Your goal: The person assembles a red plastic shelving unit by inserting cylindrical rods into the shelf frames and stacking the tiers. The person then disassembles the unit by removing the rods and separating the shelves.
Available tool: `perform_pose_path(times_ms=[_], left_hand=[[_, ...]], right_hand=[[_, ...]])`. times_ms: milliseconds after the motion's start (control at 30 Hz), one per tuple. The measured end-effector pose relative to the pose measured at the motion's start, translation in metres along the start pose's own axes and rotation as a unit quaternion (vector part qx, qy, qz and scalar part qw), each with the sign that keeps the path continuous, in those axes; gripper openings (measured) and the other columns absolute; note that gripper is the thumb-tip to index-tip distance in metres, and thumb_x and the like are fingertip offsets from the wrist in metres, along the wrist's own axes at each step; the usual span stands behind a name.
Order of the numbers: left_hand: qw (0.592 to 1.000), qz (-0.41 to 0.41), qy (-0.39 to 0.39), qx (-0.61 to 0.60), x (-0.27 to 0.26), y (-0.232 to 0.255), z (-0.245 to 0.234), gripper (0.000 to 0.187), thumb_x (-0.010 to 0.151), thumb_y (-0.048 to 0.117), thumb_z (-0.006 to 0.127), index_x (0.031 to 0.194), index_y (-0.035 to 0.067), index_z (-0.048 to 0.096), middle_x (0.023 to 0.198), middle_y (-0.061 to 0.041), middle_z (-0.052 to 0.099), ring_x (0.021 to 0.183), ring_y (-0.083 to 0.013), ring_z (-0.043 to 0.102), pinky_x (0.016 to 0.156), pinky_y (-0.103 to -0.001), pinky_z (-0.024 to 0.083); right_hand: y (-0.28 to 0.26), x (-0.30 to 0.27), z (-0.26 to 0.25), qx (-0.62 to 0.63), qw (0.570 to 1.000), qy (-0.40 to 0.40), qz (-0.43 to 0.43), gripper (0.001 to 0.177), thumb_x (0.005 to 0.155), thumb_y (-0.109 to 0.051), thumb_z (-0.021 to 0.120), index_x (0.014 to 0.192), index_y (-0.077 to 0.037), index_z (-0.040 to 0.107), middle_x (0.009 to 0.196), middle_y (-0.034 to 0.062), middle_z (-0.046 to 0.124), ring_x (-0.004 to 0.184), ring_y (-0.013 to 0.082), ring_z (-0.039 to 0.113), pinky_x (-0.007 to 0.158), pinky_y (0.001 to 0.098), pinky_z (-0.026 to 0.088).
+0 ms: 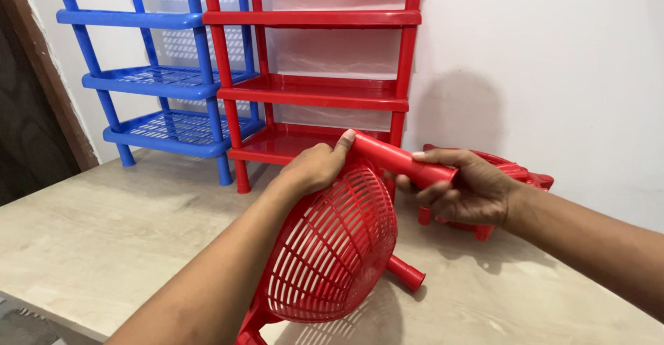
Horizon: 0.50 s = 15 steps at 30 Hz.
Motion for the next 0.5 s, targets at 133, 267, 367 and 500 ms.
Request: perform_pose_path(times_ms=[133, 267, 367, 500], left_hand=[[1.0, -0.004, -0.002, -0.014, -0.005, -0.001, -0.001, 0.101, 0.096, 0.073, 0.008, 0.138, -0.004, 0.059, 0.143, -0.029, 0.056, 0.141, -0.0416, 0.047, 0.117, -0.055, 0.034], [1.0, -0.003, -0.01, -0.016, -0.001, 0.003, 0.0, 0.101, 0.096, 0.074, 0.008, 0.138, -0.004, 0.057, 0.143, -0.029, 0.055, 0.141, -0.0413, 0.047, 0.117, -0.054, 0.034], [1.0, -0.005, -0.011, -0.014, 0.0, -0.001, 0.0, 0.102, 0.095, 0.074, 0.007, 0.137, -0.003, 0.059, 0.143, -0.028, 0.056, 0.141, -0.0407, 0.047, 0.117, -0.054, 0.035], [1.0, 0.009, -0.019, -0.02, 0.005, 0.0, 0.001, 0.105, 0.094, 0.076, 0.007, 0.132, -0.004, 0.063, 0.139, -0.029, 0.059, 0.138, -0.0413, 0.051, 0.115, -0.054, 0.037]], right_hand=[[-0.001, 0.001, -0.004, -0.04, 0.999, 0.001, 0.007, 0.051, 0.097, -0.021, 0.064, 0.136, 0.007, 0.048, 0.08, 0.0042, 0.059, 0.045, 0.0017, 0.051, 0.031, 0.0151, 0.04], [-0.009, -0.003, -0.016, -0.089, 0.993, 0.082, -0.016, 0.041, 0.094, -0.024, 0.063, 0.126, -0.001, 0.051, 0.077, 0.0015, 0.06, 0.044, -0.0003, 0.05, 0.03, 0.0142, 0.035], [-0.009, -0.002, -0.013, -0.126, 0.986, 0.107, -0.026, 0.042, 0.092, -0.024, 0.064, 0.125, -0.001, 0.051, 0.076, 0.0015, 0.06, 0.043, -0.0002, 0.049, 0.03, 0.0144, 0.033], [-0.011, -0.002, -0.012, -0.154, 0.979, 0.131, -0.04, 0.043, 0.091, -0.025, 0.065, 0.123, -0.003, 0.047, 0.076, 0.0029, 0.061, 0.044, 0.0017, 0.051, 0.03, 0.0154, 0.033]])
Point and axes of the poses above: each hand's wrist, its own x-axis towards the middle knuckle, its own z-axis out of the palm, y = z × x, the point moved 9 cm from there along x, towards the middle knuckle
